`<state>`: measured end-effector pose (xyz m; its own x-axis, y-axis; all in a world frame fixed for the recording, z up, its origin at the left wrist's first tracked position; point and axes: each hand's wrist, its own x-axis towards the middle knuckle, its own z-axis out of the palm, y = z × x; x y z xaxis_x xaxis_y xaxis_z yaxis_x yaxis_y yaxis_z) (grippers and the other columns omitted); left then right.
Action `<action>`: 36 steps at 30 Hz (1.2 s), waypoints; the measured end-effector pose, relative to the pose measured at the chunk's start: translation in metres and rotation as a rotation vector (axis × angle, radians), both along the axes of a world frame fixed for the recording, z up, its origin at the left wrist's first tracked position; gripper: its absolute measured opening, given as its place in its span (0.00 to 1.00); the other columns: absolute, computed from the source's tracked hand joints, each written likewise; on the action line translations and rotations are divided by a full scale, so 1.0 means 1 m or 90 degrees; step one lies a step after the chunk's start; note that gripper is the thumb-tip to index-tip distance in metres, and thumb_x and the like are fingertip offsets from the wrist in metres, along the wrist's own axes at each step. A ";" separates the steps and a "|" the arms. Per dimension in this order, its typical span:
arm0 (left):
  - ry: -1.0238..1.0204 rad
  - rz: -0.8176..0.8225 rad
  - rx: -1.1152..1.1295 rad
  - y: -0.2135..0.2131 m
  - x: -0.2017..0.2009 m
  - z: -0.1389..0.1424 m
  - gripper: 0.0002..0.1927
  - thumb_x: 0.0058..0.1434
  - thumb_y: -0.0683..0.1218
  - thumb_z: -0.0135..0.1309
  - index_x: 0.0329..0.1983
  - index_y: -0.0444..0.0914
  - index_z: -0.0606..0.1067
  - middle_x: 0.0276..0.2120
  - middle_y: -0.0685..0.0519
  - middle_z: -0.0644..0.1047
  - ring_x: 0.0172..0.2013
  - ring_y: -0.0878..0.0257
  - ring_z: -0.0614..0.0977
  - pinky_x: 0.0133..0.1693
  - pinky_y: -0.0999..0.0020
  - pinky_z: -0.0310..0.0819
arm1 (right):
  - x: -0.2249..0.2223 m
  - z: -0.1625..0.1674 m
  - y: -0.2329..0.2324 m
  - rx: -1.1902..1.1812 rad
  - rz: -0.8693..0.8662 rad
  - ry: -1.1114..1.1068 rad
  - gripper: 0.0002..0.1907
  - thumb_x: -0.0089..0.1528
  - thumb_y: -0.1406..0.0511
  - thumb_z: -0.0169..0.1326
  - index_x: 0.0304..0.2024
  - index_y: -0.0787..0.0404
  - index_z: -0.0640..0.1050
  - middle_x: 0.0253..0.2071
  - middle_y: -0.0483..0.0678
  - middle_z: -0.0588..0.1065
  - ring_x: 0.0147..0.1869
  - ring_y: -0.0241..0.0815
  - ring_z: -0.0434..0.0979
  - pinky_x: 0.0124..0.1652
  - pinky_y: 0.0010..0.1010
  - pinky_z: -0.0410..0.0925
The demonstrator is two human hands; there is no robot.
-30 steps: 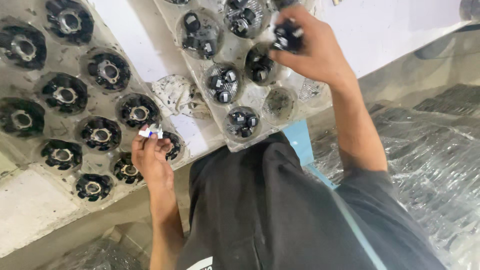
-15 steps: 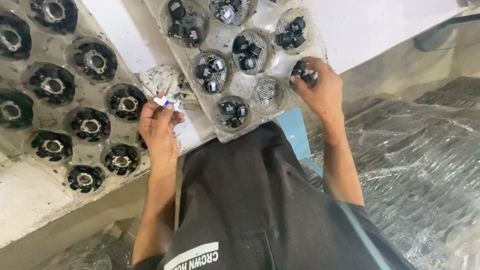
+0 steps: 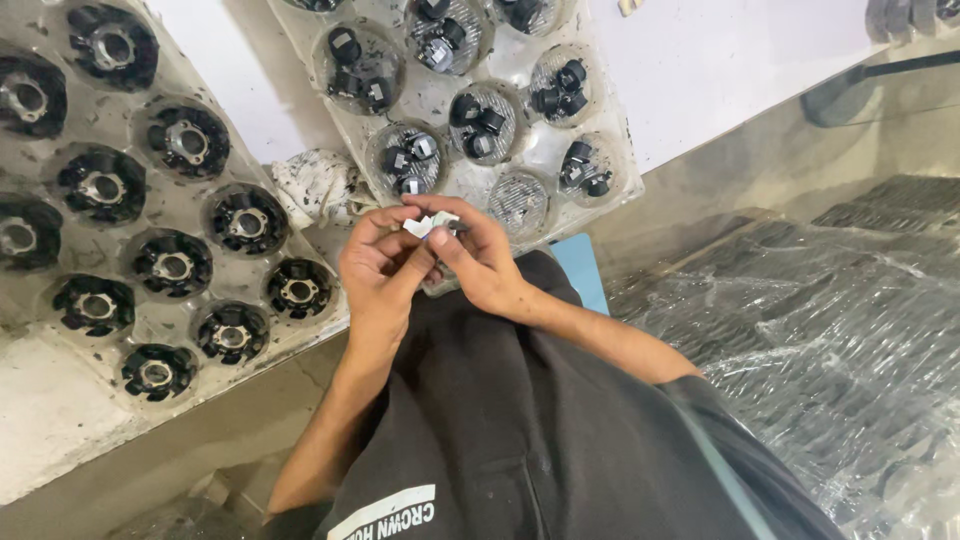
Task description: The person sits on the floor and applies adhesive from a tube to black clutch/rotor assemblies arranged in plastic trays. They pick up each assembly, squeeze adhesive onto its inner surface, turn it over, and place it back in the tray, repeating across several assemblies.
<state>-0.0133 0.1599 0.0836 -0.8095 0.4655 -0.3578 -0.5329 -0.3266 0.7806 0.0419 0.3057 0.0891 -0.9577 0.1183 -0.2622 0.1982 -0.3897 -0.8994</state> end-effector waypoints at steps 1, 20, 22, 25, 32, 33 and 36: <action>0.010 0.008 -0.009 0.003 -0.002 0.005 0.19 0.64 0.34 0.60 0.56 0.34 0.70 0.36 0.51 0.81 0.30 0.68 0.81 0.32 0.74 0.75 | -0.002 -0.003 0.000 -0.003 -0.011 0.005 0.21 0.74 0.62 0.48 0.66 0.64 0.70 0.64 0.48 0.73 0.55 0.33 0.74 0.51 0.27 0.71; 0.240 0.129 -0.193 0.052 -0.178 -0.108 0.40 0.76 0.47 0.60 0.81 0.35 0.50 0.75 0.42 0.59 0.72 0.52 0.66 0.74 0.54 0.60 | -0.123 -0.078 0.345 0.698 -0.260 0.048 0.13 0.72 0.68 0.56 0.54 0.64 0.67 0.45 0.51 0.77 0.45 0.42 0.81 0.41 0.33 0.74; 0.111 0.128 -0.130 0.071 -0.186 -0.110 0.42 0.73 0.53 0.58 0.81 0.36 0.50 0.73 0.42 0.63 0.70 0.51 0.69 0.73 0.53 0.61 | -0.124 -0.087 0.348 0.836 -0.216 0.046 0.20 0.67 0.67 0.64 0.53 0.64 0.67 0.44 0.53 0.75 0.46 0.47 0.79 0.42 0.38 0.72; -0.030 0.155 -0.102 0.083 -0.192 -0.110 0.39 0.72 0.60 0.53 0.77 0.38 0.56 0.70 0.44 0.67 0.67 0.50 0.73 0.70 0.53 0.67 | -0.130 -0.095 0.341 0.942 -0.181 0.076 0.27 0.60 0.66 0.71 0.51 0.64 0.68 0.44 0.56 0.73 0.47 0.55 0.73 0.44 0.44 0.68; -0.074 0.231 -0.131 0.089 -0.183 -0.113 0.30 0.70 0.61 0.53 0.66 0.37 0.70 0.59 0.50 0.75 0.61 0.55 0.76 0.64 0.57 0.71 | -0.130 -0.105 0.344 0.973 -0.196 0.051 0.22 0.61 0.72 0.66 0.52 0.64 0.69 0.45 0.55 0.71 0.49 0.57 0.73 0.47 0.45 0.68; -0.035 0.241 -0.145 0.088 -0.183 -0.117 0.28 0.73 0.59 0.54 0.65 0.36 0.70 0.59 0.51 0.75 0.61 0.56 0.76 0.65 0.59 0.70 | -0.126 -0.108 0.346 0.989 -0.210 0.062 0.22 0.61 0.71 0.67 0.51 0.64 0.69 0.45 0.56 0.71 0.48 0.58 0.73 0.46 0.45 0.68; -0.080 0.218 -0.067 0.092 -0.185 -0.129 0.23 0.72 0.54 0.59 0.61 0.36 0.71 0.54 0.52 0.75 0.57 0.56 0.77 0.62 0.57 0.73 | -0.110 -0.121 0.356 0.892 -0.286 0.025 0.19 0.62 0.73 0.64 0.51 0.65 0.69 0.45 0.57 0.71 0.46 0.51 0.76 0.45 0.41 0.72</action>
<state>-0.1981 0.2515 -0.0454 -0.8584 0.1312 -0.4960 -0.5008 -0.4242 0.7545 -0.0686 0.6616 -0.0319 -0.7768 0.5307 0.3391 0.2654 0.7642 -0.5878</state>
